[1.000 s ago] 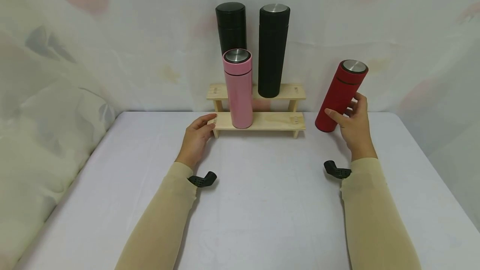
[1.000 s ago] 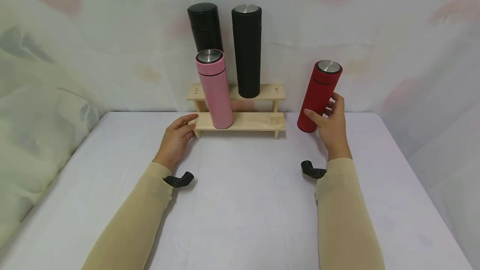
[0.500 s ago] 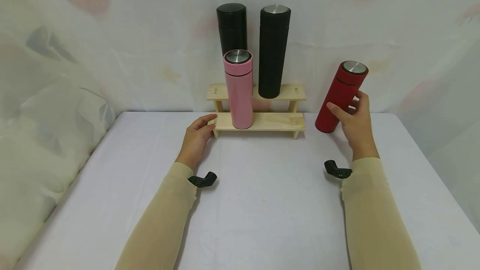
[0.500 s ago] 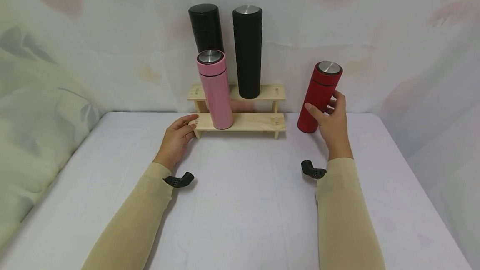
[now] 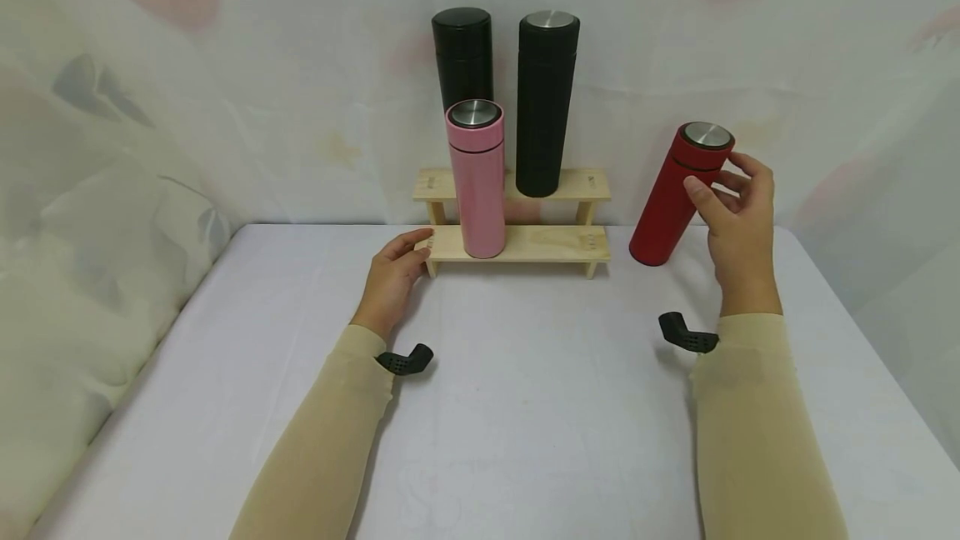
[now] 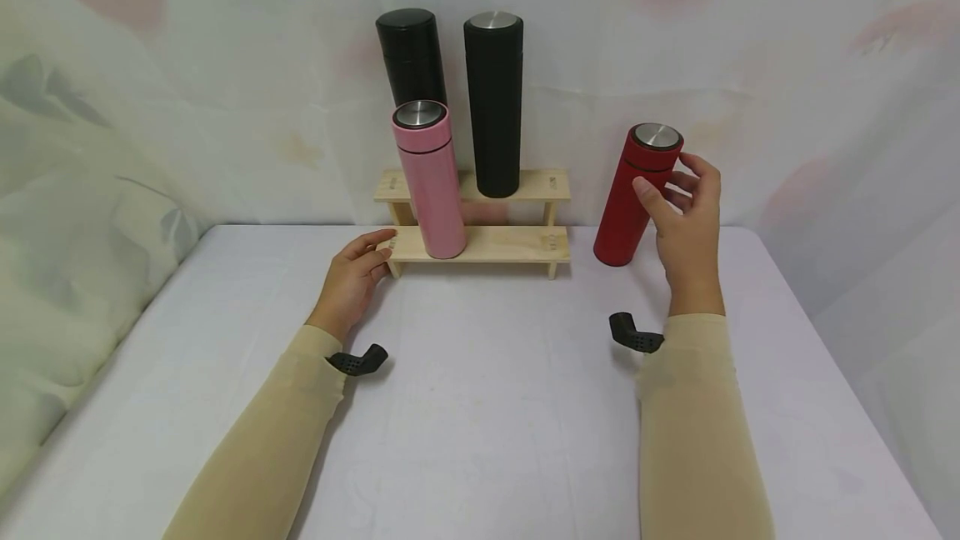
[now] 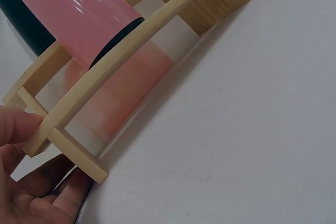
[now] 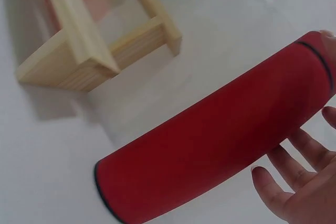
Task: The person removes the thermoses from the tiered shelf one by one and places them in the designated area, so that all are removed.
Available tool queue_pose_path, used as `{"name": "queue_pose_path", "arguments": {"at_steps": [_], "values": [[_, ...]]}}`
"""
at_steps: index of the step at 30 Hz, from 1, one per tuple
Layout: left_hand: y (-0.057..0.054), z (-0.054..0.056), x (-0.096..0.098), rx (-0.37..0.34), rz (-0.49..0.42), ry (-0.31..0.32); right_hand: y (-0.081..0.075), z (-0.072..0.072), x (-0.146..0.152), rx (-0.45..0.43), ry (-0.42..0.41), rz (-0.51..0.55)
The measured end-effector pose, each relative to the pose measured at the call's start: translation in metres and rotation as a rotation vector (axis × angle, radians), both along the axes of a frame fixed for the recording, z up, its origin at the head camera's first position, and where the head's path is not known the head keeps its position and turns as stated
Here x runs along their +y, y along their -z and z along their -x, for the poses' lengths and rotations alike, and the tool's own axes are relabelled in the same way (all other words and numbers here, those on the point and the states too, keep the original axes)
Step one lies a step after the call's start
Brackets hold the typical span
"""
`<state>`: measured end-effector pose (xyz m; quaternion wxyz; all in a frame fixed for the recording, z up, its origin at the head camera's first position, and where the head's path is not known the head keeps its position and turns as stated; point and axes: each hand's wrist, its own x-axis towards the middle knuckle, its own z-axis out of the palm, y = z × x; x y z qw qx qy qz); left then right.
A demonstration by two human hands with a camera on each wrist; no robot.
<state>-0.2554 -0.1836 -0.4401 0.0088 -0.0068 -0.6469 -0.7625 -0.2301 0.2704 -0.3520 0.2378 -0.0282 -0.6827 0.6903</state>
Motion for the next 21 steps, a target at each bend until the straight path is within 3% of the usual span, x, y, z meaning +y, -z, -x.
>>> {"name": "queue_pose_path", "arguments": {"at_steps": [16,21], "values": [[0.001,0.000,0.000,0.000,-0.011,0.003,-0.035,-0.019,0.003,0.168,0.045,0.087],[0.000,0.000,0.000,0.003,-0.007,0.007,-0.044,-0.027,0.001,0.255,0.029,0.165]]}}
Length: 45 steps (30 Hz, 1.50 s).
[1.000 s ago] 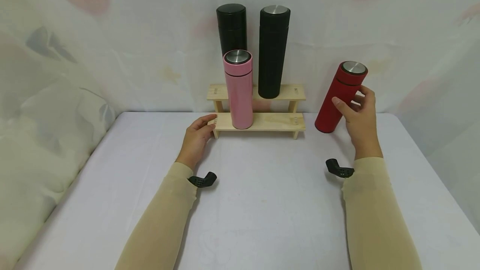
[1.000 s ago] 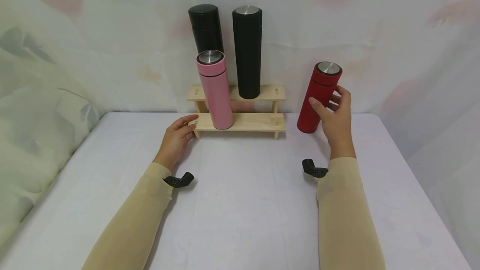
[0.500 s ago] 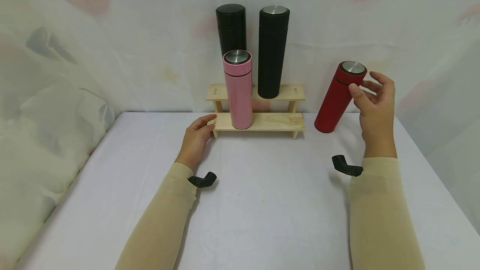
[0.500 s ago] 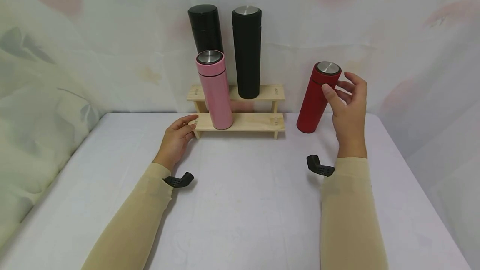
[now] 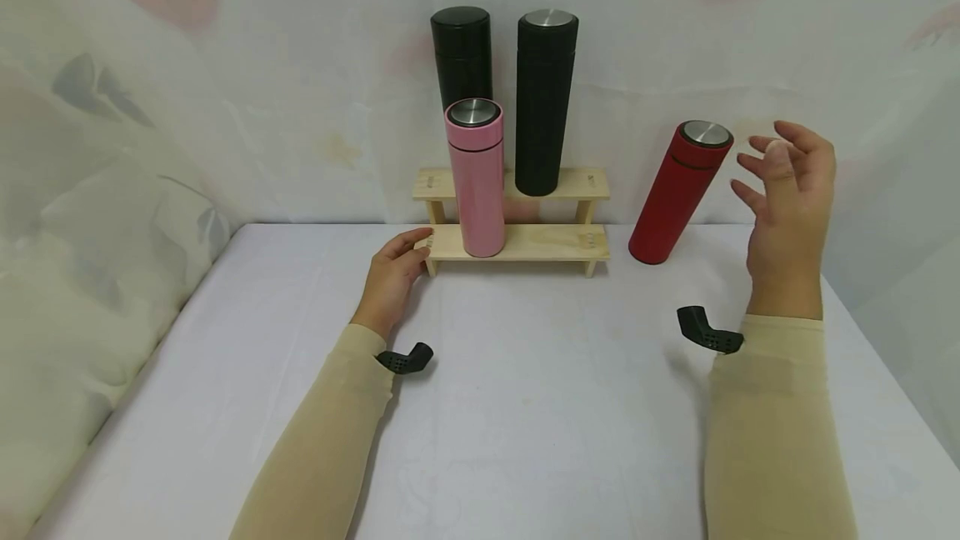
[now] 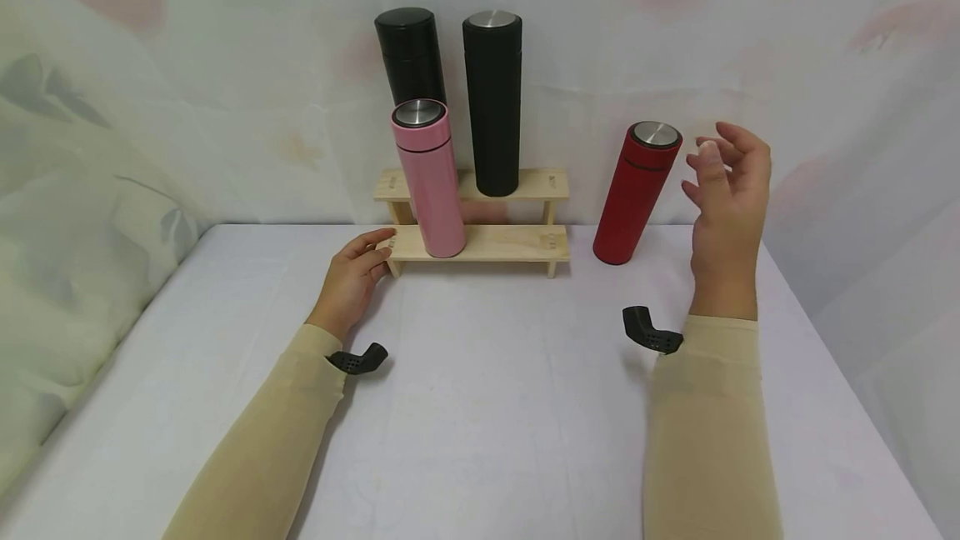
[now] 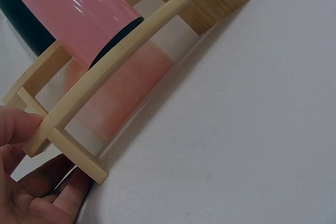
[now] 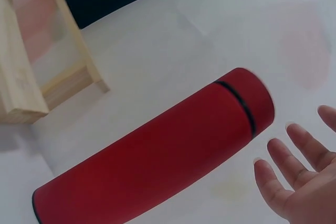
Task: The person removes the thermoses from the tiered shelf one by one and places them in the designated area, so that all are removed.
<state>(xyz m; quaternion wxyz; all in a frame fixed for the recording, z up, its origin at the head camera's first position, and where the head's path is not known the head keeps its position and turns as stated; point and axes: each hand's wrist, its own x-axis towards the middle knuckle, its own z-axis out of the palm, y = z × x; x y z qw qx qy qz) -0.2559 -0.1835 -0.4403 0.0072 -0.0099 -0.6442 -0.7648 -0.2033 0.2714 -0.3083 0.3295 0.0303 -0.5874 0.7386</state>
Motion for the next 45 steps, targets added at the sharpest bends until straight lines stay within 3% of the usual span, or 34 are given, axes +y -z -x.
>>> {"name": "queue_pose_path", "arguments": {"at_steps": [10,17,28,38,45], "values": [[0.000,0.000,0.000,-0.010,0.004,-0.011,-0.017,-0.010,-0.011,0.146,-0.102,0.135],[-0.001,-0.001,0.000,-0.010,-0.002,-0.010,-0.017,-0.007,-0.026,0.273,-0.153,0.133],[-0.002,-0.001,0.000,-0.013,0.009,-0.004,-0.019,-0.011,-0.060,0.216,-0.372,0.066],[-0.002,-0.001,0.000,-0.017,0.025,-0.008,-0.012,-0.005,-0.083,0.214,-0.465,-0.017],[-0.001,0.000,-0.001,-0.012,0.013,-0.002,-0.004,0.000,-0.095,0.210,-0.542,0.005]]}}
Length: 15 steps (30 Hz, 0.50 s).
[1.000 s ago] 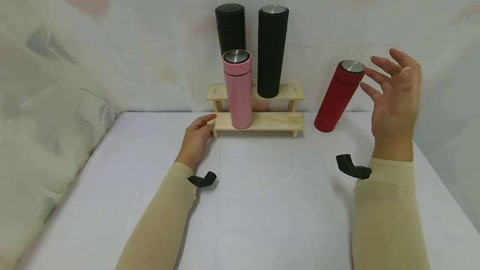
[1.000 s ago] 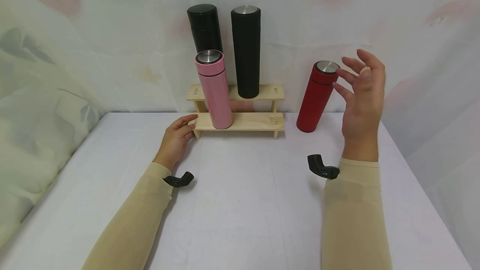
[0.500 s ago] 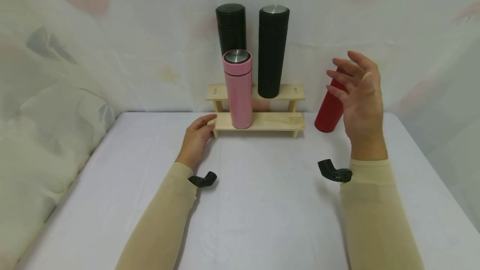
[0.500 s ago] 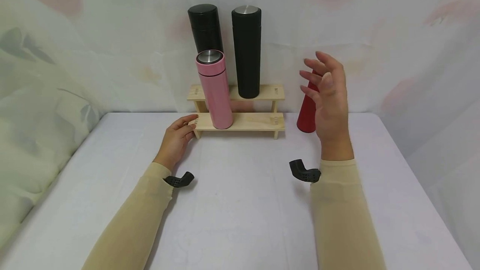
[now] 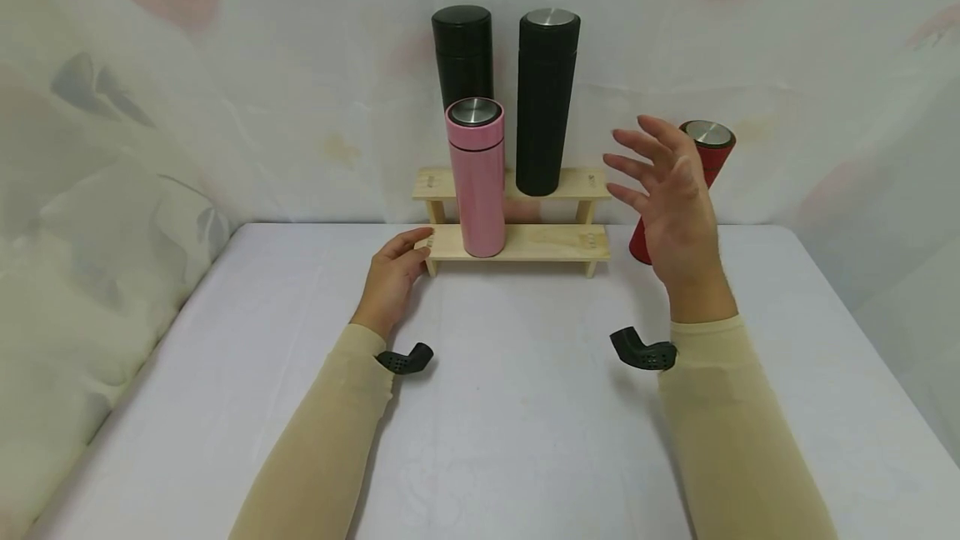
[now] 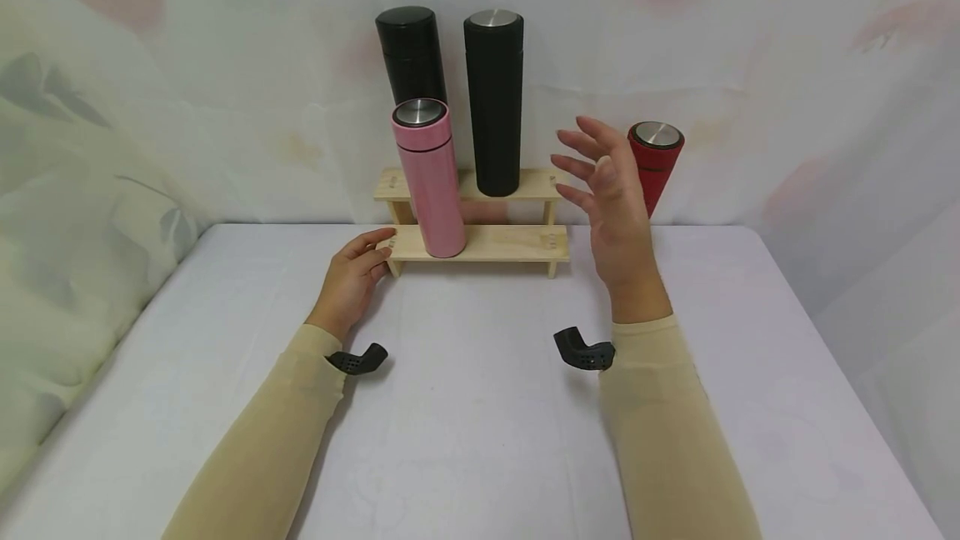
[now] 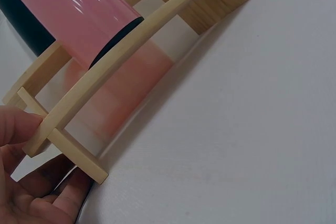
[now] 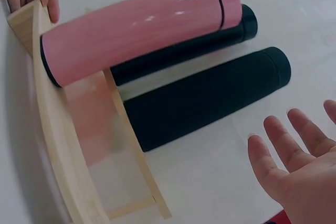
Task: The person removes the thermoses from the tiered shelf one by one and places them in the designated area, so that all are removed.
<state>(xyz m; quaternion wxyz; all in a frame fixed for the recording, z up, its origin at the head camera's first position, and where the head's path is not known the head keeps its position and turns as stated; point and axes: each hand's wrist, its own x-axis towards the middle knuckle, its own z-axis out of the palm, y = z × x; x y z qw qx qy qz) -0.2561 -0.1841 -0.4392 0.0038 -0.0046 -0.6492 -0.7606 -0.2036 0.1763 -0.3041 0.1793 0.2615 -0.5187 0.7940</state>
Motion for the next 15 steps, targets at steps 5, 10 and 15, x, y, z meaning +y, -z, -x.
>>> {"name": "queue_pose_path", "arguments": {"at_steps": [5,10,15], "values": [[0.001,0.001,0.000,0.000,0.014,-0.004,0.006,0.003,-0.009,-0.015,-0.051,0.014],[-0.002,-0.001,-0.001,-0.003,0.025,-0.007,0.009,0.003,-0.023,-0.023,-0.081,-0.036],[-0.005,-0.004,-0.001,-0.002,0.020,-0.010,0.011,0.001,-0.036,-0.049,-0.108,-0.097]]}}
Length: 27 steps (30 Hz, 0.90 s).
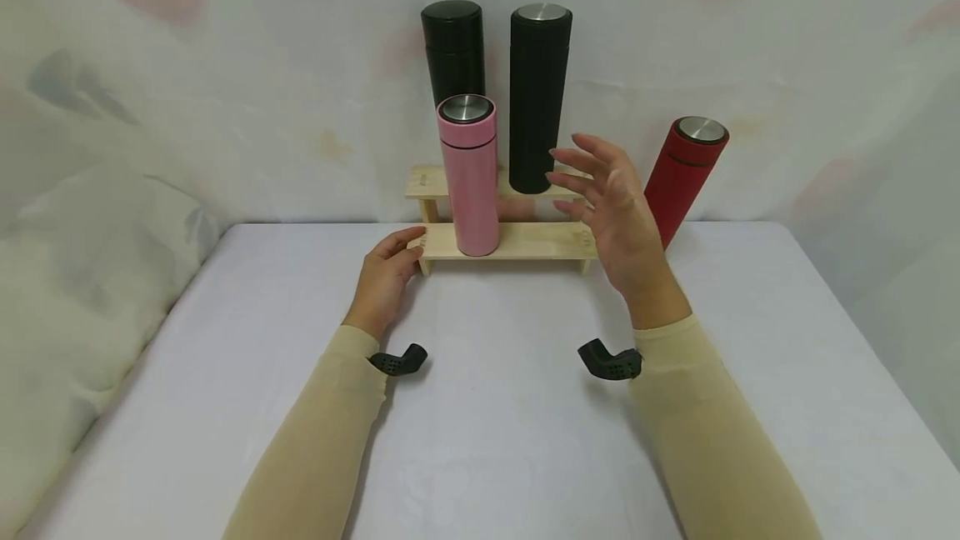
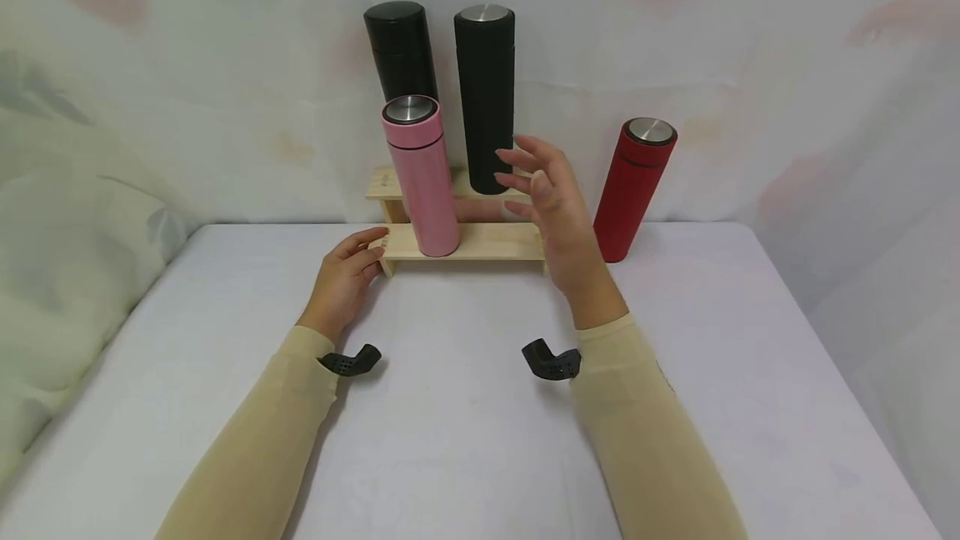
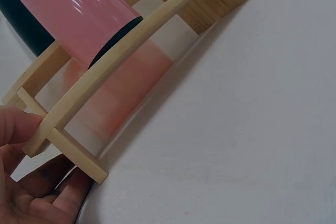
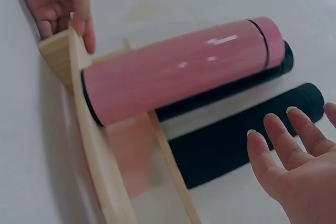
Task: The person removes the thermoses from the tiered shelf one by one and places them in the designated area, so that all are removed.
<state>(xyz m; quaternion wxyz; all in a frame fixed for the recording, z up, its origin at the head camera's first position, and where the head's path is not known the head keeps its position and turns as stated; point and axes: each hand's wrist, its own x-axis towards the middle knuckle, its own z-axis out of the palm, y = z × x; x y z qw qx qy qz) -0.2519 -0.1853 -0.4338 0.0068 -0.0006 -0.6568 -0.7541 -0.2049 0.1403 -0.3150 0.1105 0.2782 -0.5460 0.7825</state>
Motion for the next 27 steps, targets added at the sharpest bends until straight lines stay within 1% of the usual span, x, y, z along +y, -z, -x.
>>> {"name": "queue_pose_path", "arguments": {"at_steps": [6,10,14,17,20,27], "values": [[-0.001,-0.005,-0.002,-0.003,0.002,-0.016,0.004,0.000,-0.016,-0.052,-0.053,-0.043],[-0.001,-0.006,-0.002,0.008,-0.011,-0.006,0.010,0.002,-0.028,-0.078,-0.057,-0.084],[-0.001,-0.007,-0.001,0.020,-0.032,-0.003,0.018,0.007,-0.042,-0.125,-0.041,-0.160],[-0.001,-0.008,0.000,0.016,-0.027,-0.008,0.022,0.012,-0.050,-0.153,-0.007,-0.199],[0.000,-0.008,0.000,0.012,-0.018,-0.007,0.022,0.017,-0.055,-0.165,0.021,-0.192],[0.002,-0.008,0.001,0.023,-0.021,-0.008,0.020,0.031,-0.061,-0.162,0.029,-0.197]]}}
